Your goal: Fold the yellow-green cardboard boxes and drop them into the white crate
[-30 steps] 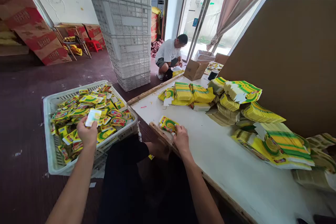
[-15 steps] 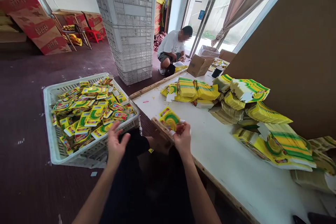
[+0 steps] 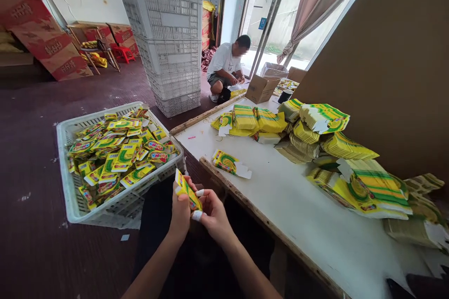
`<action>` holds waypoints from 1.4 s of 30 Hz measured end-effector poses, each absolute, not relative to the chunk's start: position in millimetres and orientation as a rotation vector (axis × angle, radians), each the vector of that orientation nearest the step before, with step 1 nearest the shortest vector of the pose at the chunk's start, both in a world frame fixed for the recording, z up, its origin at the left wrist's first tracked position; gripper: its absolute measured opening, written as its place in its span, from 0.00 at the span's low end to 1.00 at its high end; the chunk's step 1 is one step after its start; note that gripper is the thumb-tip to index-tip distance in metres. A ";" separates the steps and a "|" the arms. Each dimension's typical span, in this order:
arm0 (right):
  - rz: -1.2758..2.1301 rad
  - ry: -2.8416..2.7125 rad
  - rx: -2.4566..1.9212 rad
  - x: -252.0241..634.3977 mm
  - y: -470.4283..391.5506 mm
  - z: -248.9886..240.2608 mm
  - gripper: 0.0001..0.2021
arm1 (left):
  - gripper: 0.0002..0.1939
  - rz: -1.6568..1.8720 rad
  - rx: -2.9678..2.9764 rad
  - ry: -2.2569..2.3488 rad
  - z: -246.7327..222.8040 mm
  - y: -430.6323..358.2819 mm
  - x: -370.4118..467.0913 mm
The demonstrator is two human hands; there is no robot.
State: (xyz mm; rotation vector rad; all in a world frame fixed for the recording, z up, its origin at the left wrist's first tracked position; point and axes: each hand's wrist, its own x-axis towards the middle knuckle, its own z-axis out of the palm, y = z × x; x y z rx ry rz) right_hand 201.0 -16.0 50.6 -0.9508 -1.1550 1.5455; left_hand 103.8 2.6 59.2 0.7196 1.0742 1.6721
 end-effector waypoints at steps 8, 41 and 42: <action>1.189 -1.277 -1.111 230.9 -2.7 38.6 0.10 | 0.22 1.426 0.901 1.245 49.0 3.7 77.9; 0.951 -1.784 -1.027 234.3 -26.4 24.8 0.21 | 0.32 0.838 1.724 1.295 39.4 -17.9 79.6; 0.907 -1.772 -1.046 236.0 -25.4 23.5 0.22 | 0.30 0.868 1.747 1.337 38.9 -17.6 79.4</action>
